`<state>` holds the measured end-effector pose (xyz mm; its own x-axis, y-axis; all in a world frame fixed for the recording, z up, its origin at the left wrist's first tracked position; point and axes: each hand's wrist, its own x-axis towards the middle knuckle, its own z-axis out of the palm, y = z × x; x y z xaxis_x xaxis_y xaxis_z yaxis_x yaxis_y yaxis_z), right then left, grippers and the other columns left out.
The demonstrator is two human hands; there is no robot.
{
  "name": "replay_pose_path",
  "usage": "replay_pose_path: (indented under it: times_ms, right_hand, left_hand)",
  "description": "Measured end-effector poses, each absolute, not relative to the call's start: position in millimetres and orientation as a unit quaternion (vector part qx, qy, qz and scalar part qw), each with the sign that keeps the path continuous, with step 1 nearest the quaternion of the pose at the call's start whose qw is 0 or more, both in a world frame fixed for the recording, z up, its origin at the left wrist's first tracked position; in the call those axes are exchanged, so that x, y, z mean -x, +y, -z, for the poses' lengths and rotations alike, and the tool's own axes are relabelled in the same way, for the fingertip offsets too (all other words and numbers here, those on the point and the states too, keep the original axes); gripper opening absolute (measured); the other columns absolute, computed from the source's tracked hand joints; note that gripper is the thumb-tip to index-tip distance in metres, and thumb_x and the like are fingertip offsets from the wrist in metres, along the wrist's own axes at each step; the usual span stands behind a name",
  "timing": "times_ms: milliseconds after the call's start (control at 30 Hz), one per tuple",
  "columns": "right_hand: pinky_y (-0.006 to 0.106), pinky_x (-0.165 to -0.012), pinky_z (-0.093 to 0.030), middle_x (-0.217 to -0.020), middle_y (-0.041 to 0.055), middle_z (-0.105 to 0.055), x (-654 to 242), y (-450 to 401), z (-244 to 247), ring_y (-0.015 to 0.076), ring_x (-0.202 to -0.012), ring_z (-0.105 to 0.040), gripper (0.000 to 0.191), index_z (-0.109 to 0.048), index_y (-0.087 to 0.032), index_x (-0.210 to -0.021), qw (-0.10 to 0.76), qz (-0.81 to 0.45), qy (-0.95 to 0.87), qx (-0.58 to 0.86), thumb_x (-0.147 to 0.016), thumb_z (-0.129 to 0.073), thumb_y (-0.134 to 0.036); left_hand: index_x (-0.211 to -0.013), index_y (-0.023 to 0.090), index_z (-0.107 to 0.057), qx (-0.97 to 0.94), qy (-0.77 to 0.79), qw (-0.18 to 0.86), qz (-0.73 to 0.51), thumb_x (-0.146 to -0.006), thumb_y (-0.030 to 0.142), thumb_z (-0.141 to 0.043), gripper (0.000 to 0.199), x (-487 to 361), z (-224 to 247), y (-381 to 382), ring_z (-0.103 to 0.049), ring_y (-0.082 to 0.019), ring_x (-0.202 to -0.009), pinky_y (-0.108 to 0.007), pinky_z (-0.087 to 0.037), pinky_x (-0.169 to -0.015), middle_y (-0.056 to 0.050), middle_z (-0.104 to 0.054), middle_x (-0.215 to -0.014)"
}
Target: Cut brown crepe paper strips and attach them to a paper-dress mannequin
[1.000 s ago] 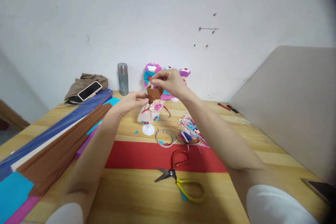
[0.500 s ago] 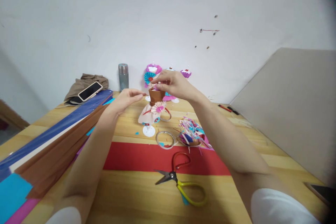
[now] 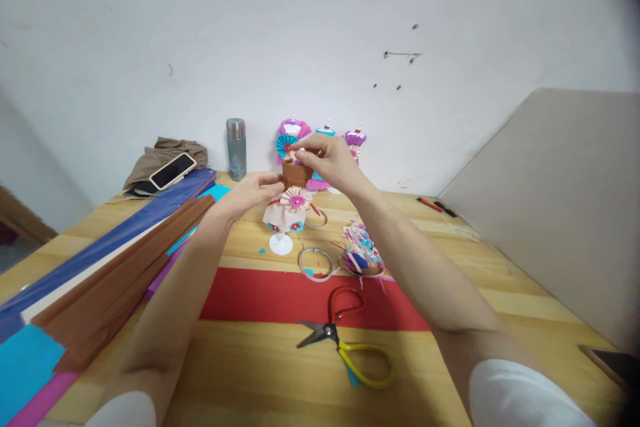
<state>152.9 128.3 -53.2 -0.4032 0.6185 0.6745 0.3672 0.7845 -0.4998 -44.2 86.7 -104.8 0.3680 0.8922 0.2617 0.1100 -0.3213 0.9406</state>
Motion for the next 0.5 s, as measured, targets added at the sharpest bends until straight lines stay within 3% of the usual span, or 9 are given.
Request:
replay_pose_path:
  times_ms: [200,400,500]
  right_hand:
    - [0.036,-0.078,-0.049,-0.096,0.0082,-0.070,-156,127,57,0.0191,-0.085,-0.063,0.022,-0.073,-0.019,-0.100,0.463,-0.126,-0.834,0.272,-0.087,-0.060,-0.029]
    - [0.036,-0.082,-0.049,-0.100,0.0076,-0.070,-159,127,67,0.0202,-0.093,-0.064,0.021,-0.072,-0.020,-0.098,0.507,-0.140,-0.815,0.244,-0.087,-0.060,-0.033]
    - [0.035,-0.080,-0.051,-0.099,0.0060,-0.070,-165,120,75,0.0184,-0.088,-0.064,0.020,-0.072,-0.021,-0.097,0.576,-0.139,-0.764,0.254,-0.085,-0.061,-0.031]
  left_hand:
    - [-0.122,0.013,-0.062,-0.738,0.391,0.394,-0.383,-0.064,0.040,-0.080,0.066,35,105,83,-0.059,-0.030,-0.117,-0.043,-0.043,-0.102,-0.012,-0.066,-0.126]
    - [-0.114,0.011,-0.062,-0.729,0.420,0.365,-0.399,-0.063,0.034,-0.080,0.058,21,113,80,-0.064,-0.029,-0.109,-0.042,-0.048,-0.096,-0.013,-0.069,-0.117]
    - [-0.111,0.013,-0.063,-0.719,0.417,0.371,-0.415,-0.063,0.034,-0.081,0.056,19,114,78,-0.064,-0.028,-0.108,-0.041,-0.048,-0.097,-0.011,-0.070,-0.116]
